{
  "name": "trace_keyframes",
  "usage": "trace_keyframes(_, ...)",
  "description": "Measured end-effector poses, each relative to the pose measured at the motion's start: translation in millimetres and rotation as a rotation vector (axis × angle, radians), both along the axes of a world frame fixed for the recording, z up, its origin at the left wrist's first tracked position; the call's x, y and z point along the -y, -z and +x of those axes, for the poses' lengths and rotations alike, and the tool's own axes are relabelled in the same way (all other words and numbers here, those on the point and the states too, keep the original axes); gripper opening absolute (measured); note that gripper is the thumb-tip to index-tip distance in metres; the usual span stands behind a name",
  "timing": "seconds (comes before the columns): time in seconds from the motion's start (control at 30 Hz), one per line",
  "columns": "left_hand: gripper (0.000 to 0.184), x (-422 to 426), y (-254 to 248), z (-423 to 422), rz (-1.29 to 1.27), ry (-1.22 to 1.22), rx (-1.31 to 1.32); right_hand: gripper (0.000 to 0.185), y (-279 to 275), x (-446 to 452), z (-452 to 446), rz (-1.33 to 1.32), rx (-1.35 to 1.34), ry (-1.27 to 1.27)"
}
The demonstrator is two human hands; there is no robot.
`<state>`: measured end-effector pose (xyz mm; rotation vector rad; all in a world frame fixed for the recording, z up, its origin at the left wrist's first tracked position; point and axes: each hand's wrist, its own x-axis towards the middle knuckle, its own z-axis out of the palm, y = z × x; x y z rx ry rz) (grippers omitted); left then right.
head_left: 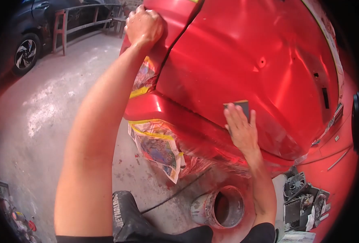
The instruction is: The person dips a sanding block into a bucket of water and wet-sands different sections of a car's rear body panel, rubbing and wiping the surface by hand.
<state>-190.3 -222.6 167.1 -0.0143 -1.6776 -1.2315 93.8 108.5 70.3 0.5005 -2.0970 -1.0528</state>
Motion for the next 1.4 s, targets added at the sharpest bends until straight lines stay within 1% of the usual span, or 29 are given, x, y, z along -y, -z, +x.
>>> trace_keyframes(0.07,0.052,3,-3,6,0.009,0.011,0.04,0.067,10,-6,0,-0.086,-0.004,-0.013)
trace_keyframes(0.13,0.053,3,-2,3,0.004,0.004,0.033,0.066,3,54,-33,-0.094,-0.071,-0.054)
trace_keyframes(0.17,0.049,7,-4,6,0.023,0.026,0.034,0.063,-4,93,-52,-0.172,-0.013,-0.067)
trace_keyframes(0.23,0.043,4,-5,18,0.043,0.092,0.047,0.059,-14,143,-84,-0.149,-0.055,-0.115)
trace_keyframes(0.27,0.044,2,-3,16,0.04,0.037,-0.013,0.061,-19,156,-86,-0.15,-0.048,-0.119)
trace_keyframes(0.37,0.044,4,-4,21,0.018,0.073,-0.009,0.068,-34,110,-59,-0.168,0.018,-0.209)
trace_keyframes(0.4,0.044,4,-6,25,0.039,0.097,0.017,0.076,-32,84,-42,-0.138,-0.005,-0.117)
trace_keyframes(0.43,0.044,3,-7,25,0.046,0.083,0.009,0.074,-28,60,-24,-0.111,-0.06,-0.066)
trace_keyframes(0.5,0.044,1,-5,24,0.062,0.054,-0.002,0.073,-18,40,-11,-0.102,-0.07,-0.017)
trace_keyframes(0.6,0.044,2,-6,20,0.043,0.068,0.025,0.071,-17,107,-57,-0.254,-0.018,-0.191)
trace_keyframes(0.63,0.043,3,-4,16,0.025,0.057,0.025,0.066,-24,138,-74,-0.263,0.005,-0.261)
trace_keyframes(0.67,0.046,5,-1,12,0.006,0.07,0.042,0.061,-23,157,-95,-0.104,-0.084,-0.219)
trace_keyframes(0.7,0.049,10,0,6,-0.011,0.085,0.052,0.059,-24,171,-107,-0.041,-0.111,-0.192)
trace_keyframes(0.77,0.051,8,-5,-4,-0.035,0.083,0.033,0.06,-40,159,-92,-0.06,-0.033,-0.248)
trace_keyframes(0.83,0.051,9,1,-15,-0.017,0.04,0.01,0.065,-42,114,-55,-0.189,0.041,-0.266)
trace_keyframes(0.87,0.051,8,2,-13,-0.022,0.027,-0.023,0.069,-38,84,-30,-0.147,-0.016,-0.155)
trace_keyframes(0.9,0.048,5,0,1,-0.003,0.05,0.009,0.072,-32,67,-15,-0.105,-0.07,-0.046)
trace_keyframes(0.97,0.043,4,-8,28,0.035,0.082,0.067,0.075,-20,74,-30,-0.194,-0.085,-0.069)
trace_keyframes(1.0,0.043,3,-4,21,0.019,0.042,0.021,0.077,-12,80,-30,-0.253,-0.093,-0.066)
trace_keyframes(1.03,0.045,4,-3,10,0.006,0.033,0.006,0.075,-12,100,-51,-0.262,-0.069,-0.123)
trace_keyframes(1.07,0.048,7,-3,-2,-0.009,0.018,-0.01,0.067,-17,128,-68,-0.292,-0.043,-0.205)
trace_keyframes(1.1,0.051,8,0,-10,-0.026,0.009,-0.024,0.058,-19,148,-87,-0.257,-0.055,-0.266)
trace_keyframes(1.13,0.051,11,2,-16,-0.052,0.039,-0.031,0.053,-20,164,-101,-0.151,-0.095,-0.254)
trace_keyframes(1.17,0.051,11,1,-15,-0.044,0.037,-0.025,0.052,-24,171,-103,-0.208,-0.043,-0.316)
trace_keyframes(1.23,0.05,9,1,-14,-0.024,0.039,-0.007,0.053,-37,148,-82,-0.232,0.014,-0.322)
trace_keyframes(1.3,0.05,9,1,-18,-0.05,0.017,-0.04,0.063,-40,104,-42,-0.237,-0.001,-0.193)
trace_keyframes(1.37,0.051,11,5,-23,-0.09,0.002,-0.078,0.065,-27,60,-8,-0.184,-0.134,0.027)
trace_keyframes(1.4,0.051,8,1,-10,-0.049,-0.002,-0.03,0.065,-25,66,-16,-0.218,-0.146,-0.003)
